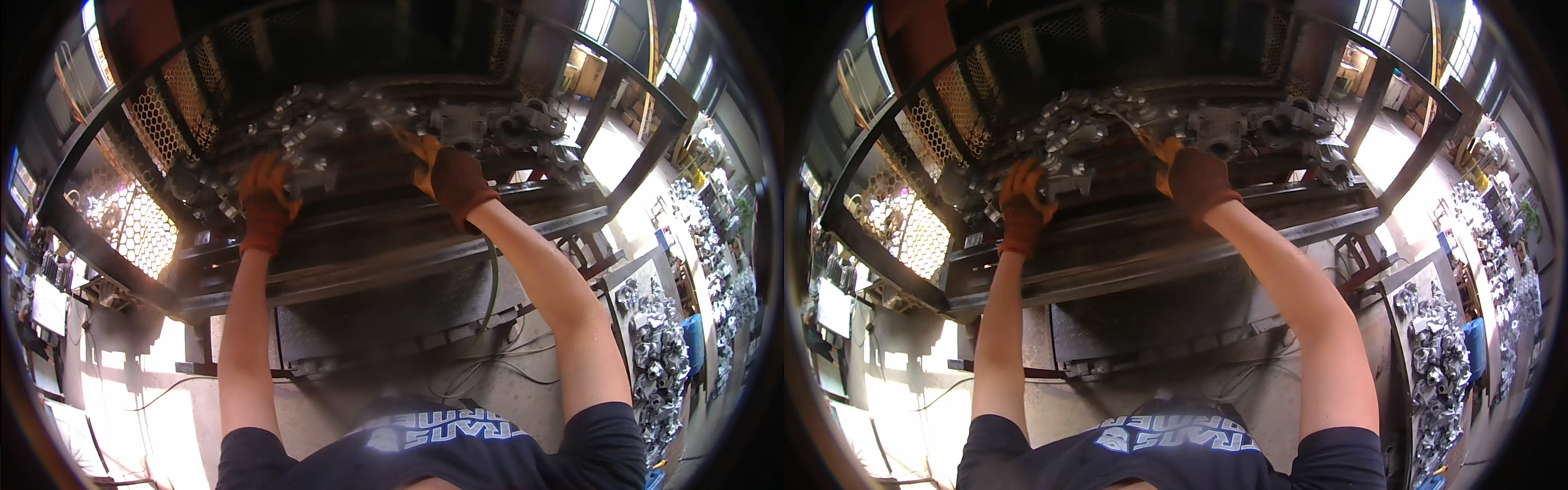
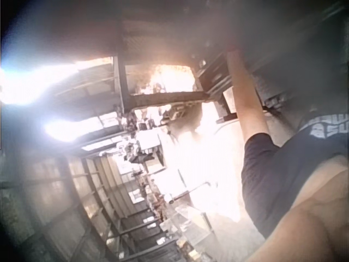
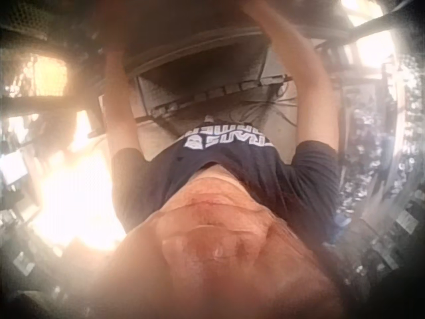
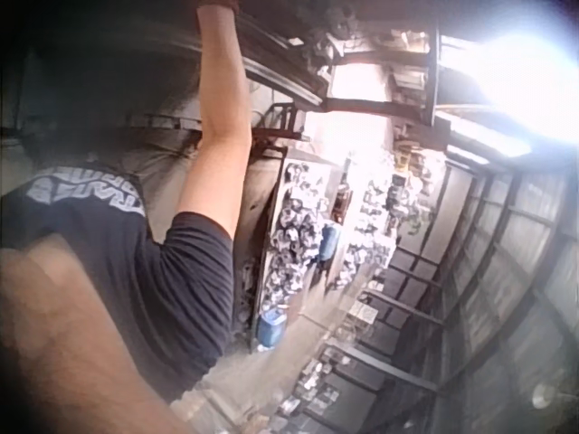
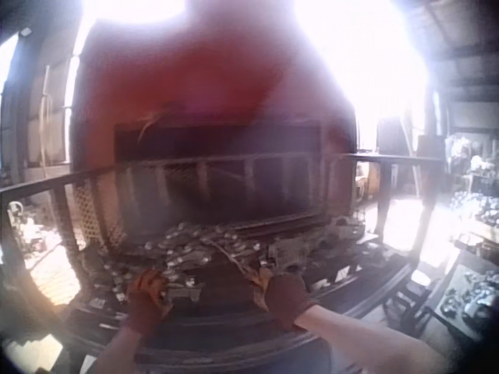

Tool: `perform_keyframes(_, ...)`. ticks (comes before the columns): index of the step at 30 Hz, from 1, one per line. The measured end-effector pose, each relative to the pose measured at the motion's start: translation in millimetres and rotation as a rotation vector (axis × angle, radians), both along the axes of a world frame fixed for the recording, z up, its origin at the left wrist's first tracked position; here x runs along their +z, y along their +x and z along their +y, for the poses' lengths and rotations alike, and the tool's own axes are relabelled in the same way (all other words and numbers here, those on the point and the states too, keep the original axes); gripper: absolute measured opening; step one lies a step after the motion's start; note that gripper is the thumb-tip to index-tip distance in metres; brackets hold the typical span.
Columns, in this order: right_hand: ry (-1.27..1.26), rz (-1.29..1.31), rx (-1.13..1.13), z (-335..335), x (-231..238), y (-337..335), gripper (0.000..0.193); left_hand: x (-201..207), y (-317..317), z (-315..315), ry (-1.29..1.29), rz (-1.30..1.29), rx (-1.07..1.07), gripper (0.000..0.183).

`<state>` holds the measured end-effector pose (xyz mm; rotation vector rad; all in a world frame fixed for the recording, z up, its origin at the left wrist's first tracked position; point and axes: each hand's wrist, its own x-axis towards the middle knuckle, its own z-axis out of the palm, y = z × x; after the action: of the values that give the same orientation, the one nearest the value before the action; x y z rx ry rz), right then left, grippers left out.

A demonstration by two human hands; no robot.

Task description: The person uses a compressed air wand to blow debris off several metal castings on a metal rack, then picks up and places a pair of castings onto a nearby table.

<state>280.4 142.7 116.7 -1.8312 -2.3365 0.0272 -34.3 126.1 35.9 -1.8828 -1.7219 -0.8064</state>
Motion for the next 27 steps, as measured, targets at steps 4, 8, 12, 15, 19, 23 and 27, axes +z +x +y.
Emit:
perform_keyframes(4,0.026,0.054,0.162,-5.2,-19.8,68.6,0.04,24.8,24.3,31.4,0.012,-0.355,-0.278,0.065)
perform_keyframes(8,-0.038,0.862,0.285,-62.7,-3.4,127.3,0.042,71.4,47.3,55.7,-0.052,-0.677,-0.258,0.069)
perform_keyframes(12,-0.241,1.083,0.071,-121.7,11.8,170.2,0.045,115.9,36.2,121.1,-0.13,-0.343,-0.05,0.059)
perform_keyframes(15,-0.278,1.049,0.079,-153.7,5.9,193.9,0.047,159.3,33.4,133.5,-0.102,0.097,-0.085,0.048)
perform_keyframes(19,-0.238,0.872,0.032,-183.7,-37.5,239.2,0.061,211.2,84.8,127.4,-0.148,-0.658,-0.403,0.039)
perform_keyframes(23,-0.202,0.889,0.003,-199.2,-59.6,261.7,0.057,191.2,91.1,117.5,-0.102,-0.842,-0.686,0.047)
perform_keyframes(27,-0.105,0.876,-0.032,-212.4,-75.8,279.2,0.042,154.4,109.8,95.8,-0.26,-1.801,-0.735,0.044)
